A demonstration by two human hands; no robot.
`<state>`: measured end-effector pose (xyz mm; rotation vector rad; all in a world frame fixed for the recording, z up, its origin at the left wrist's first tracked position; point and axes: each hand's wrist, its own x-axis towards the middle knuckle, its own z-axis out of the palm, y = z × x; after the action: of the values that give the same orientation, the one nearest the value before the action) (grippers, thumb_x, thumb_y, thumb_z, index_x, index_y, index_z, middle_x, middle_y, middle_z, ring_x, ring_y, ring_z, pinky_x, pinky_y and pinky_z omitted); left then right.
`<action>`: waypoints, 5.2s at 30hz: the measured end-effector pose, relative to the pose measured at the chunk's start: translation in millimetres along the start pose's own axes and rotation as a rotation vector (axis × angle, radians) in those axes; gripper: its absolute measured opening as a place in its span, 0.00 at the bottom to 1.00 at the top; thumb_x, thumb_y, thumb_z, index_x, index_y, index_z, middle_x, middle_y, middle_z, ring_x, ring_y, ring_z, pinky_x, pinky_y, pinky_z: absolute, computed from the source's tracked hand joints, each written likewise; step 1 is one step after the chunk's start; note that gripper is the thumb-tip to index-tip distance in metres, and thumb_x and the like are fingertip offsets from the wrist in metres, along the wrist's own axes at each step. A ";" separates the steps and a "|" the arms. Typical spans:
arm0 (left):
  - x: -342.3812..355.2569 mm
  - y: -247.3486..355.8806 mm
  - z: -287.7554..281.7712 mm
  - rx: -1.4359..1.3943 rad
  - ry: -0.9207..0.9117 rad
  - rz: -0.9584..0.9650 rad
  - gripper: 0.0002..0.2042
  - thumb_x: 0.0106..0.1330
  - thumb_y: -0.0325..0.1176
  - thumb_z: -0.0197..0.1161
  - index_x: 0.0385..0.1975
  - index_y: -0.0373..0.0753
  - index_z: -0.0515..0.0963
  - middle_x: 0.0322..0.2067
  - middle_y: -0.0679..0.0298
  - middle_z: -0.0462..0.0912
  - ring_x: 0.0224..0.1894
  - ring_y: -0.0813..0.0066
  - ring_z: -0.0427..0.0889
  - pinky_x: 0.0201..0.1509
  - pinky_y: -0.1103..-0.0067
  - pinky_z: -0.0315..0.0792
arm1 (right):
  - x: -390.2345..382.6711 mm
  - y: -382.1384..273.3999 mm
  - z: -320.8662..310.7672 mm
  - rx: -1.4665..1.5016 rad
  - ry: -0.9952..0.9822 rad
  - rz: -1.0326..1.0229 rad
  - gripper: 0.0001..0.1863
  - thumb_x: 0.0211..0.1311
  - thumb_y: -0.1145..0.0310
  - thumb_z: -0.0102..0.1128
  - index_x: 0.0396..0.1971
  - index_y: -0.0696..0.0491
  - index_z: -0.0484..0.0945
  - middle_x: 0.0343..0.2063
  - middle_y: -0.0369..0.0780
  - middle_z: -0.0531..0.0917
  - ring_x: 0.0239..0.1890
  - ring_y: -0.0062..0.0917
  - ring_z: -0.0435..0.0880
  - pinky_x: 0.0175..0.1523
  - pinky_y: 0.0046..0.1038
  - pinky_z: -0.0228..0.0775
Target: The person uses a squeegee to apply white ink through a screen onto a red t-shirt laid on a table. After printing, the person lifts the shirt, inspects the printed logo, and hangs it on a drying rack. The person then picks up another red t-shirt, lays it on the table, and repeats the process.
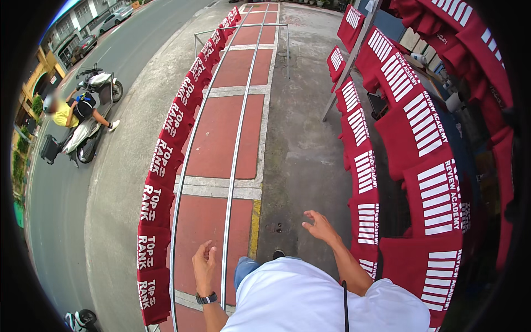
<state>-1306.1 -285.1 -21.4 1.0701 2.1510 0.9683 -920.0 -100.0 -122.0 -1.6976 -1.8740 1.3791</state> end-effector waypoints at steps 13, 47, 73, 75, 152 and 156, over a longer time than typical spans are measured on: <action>330.7 123.6 98.8 0.113 -0.264 0.249 0.14 0.73 0.30 0.67 0.54 0.30 0.84 0.39 0.47 0.89 0.37 0.52 0.88 0.41 0.65 0.81 | 159.1 184.5 -50.6 0.248 0.192 0.711 0.23 0.68 0.67 0.72 0.59 0.58 0.78 0.36 0.39 0.85 0.35 0.23 0.83 0.37 0.27 0.77; 1192.3 412.8 548.8 0.001 -0.515 -0.296 0.44 0.80 0.71 0.45 0.70 0.29 0.76 0.56 0.46 0.85 0.56 0.57 0.85 0.57 0.66 0.79 | 1084.0 -85.2 -554.5 0.336 0.293 0.214 0.26 0.70 0.61 0.70 0.63 0.57 0.79 0.52 0.48 0.88 0.54 0.36 0.89 0.59 0.37 0.81; 1547.2 877.3 1058.8 0.359 -1.276 0.545 0.28 0.84 0.53 0.54 0.63 0.31 0.81 0.49 0.40 0.88 0.45 0.53 0.90 0.50 0.66 0.81 | 1097.4 -87.9 -497.8 1.248 0.481 1.374 0.19 0.75 0.61 0.70 0.59 0.54 0.81 0.37 0.39 0.85 0.30 0.18 0.83 0.26 0.21 0.69; 1550.1 898.6 1109.8 0.381 -1.364 0.560 0.28 0.84 0.54 0.55 0.63 0.31 0.81 0.51 0.40 0.87 0.46 0.52 0.90 0.51 0.65 0.81 | 1110.0 -110.1 -499.7 1.352 0.629 1.401 0.18 0.74 0.63 0.70 0.58 0.54 0.80 0.37 0.39 0.85 0.30 0.19 0.83 0.28 0.21 0.71; 938.1 1475.7 1971.6 -0.056 -1.525 2.473 0.49 0.72 0.67 0.62 0.79 0.31 0.61 0.78 0.40 0.63 0.80 0.39 0.60 0.82 0.56 0.58 | 1581.2 67.7 -1207.7 1.520 2.717 1.439 0.25 0.77 0.55 0.65 0.64 0.56 0.78 0.52 0.46 0.90 0.55 0.35 0.89 0.59 0.37 0.81; 903.4 1442.4 1927.7 -0.039 -1.553 2.544 0.48 0.73 0.67 0.60 0.79 0.31 0.61 0.77 0.39 0.64 0.80 0.39 0.61 0.81 0.55 0.59 | 1669.7 16.8 -1166.6 1.921 2.655 1.611 0.28 0.73 0.52 0.69 0.63 0.56 0.80 0.50 0.47 0.91 0.51 0.36 0.90 0.54 0.36 0.81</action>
<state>233.6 1769.9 -157.8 2.5917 -1.2157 0.1867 -538.6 1900.1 -179.5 -0.9501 1.7909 -0.3527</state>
